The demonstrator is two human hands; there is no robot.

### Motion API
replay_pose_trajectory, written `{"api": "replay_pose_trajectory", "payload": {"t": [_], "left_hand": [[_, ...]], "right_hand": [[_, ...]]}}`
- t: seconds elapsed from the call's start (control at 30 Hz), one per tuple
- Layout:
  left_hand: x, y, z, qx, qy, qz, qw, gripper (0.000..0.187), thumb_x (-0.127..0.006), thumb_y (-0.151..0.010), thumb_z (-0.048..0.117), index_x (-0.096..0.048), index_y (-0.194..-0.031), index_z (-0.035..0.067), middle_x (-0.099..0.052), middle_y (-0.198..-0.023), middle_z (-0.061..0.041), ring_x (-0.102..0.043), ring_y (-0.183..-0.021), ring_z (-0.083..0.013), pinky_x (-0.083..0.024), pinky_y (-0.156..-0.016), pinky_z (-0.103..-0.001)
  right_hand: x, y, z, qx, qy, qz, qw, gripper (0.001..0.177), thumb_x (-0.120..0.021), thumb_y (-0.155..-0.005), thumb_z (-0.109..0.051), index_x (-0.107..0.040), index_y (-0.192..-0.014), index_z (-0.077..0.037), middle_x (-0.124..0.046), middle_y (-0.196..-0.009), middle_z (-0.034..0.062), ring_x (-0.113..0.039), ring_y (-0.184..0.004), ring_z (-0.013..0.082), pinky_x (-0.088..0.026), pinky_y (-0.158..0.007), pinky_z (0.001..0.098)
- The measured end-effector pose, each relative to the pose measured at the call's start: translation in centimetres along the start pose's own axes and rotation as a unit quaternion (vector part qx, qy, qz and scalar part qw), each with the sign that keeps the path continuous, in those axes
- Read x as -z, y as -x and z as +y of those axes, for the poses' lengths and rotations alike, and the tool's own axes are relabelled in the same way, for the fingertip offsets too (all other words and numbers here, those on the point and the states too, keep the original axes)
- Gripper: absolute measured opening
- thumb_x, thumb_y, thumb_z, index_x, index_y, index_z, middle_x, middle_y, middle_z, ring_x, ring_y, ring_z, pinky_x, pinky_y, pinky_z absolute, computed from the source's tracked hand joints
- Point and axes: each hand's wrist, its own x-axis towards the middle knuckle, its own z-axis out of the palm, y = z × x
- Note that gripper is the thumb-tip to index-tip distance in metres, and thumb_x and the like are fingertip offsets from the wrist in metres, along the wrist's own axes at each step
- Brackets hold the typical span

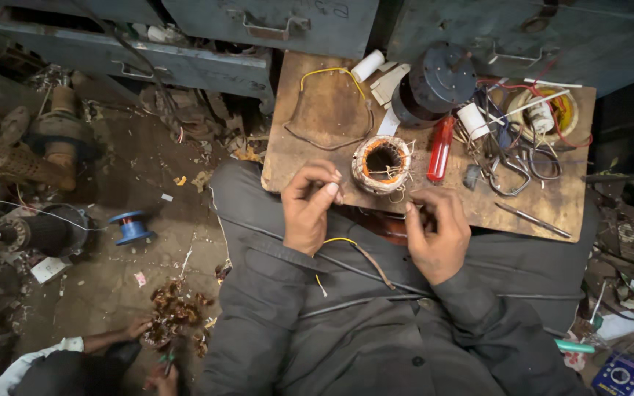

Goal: The person sits on the floor and works on a cylindrical motor stator, using pliers to pull and adjust copper wires and insulation. They manipulate the wires by hand and with tools, occasionally rotating the stator to access different sections.

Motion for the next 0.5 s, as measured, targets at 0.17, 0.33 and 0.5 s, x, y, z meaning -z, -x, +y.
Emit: {"api": "replay_pose_trajectory", "payload": {"t": [0.17, 0.33, 0.5], "left_hand": [[0.6, 0.0, 0.0, -0.005, 0.030, 0.032, 0.999, 0.008, -0.064, -0.098, -0.003, -0.062, -0.105, 0.000, -0.059, -0.113, -0.011, -0.060, -0.086, -0.0157, -0.051, -0.079, -0.031], [1.2, -0.2, -0.5, 0.006, 0.031, 0.068, 0.997, 0.010, -0.063, -0.100, -0.002, -0.064, -0.109, -0.002, -0.062, -0.108, -0.010, -0.061, -0.081, -0.0153, -0.051, -0.075, -0.030], [1.7, -0.3, -0.9, 0.017, -0.053, 0.063, 0.996, 0.011, -0.064, -0.101, -0.003, -0.065, -0.112, -0.003, -0.065, -0.102, -0.007, -0.062, -0.082, -0.0127, -0.050, -0.075, -0.027]], "right_hand": [[0.0, 0.0, -0.1, 0.050, 0.017, 0.001, 0.999, 0.021, -0.071, -0.094, 0.001, -0.063, -0.113, -0.002, -0.063, -0.112, 0.0113, -0.064, -0.092, 0.0220, -0.052, -0.078, 0.0309], [-0.1, 0.0, -0.1, 0.008, 0.004, -0.007, 1.000, 0.018, -0.071, -0.094, 0.001, -0.064, -0.111, -0.001, -0.063, -0.109, 0.0116, -0.063, -0.084, 0.0195, -0.052, -0.073, 0.0301], [-0.1, 0.1, -0.1, 0.001, 0.000, -0.006, 1.000, 0.018, -0.071, -0.095, 0.001, -0.064, -0.111, -0.001, -0.063, -0.110, 0.0120, -0.064, -0.083, 0.0191, -0.052, -0.071, 0.0297]]}}
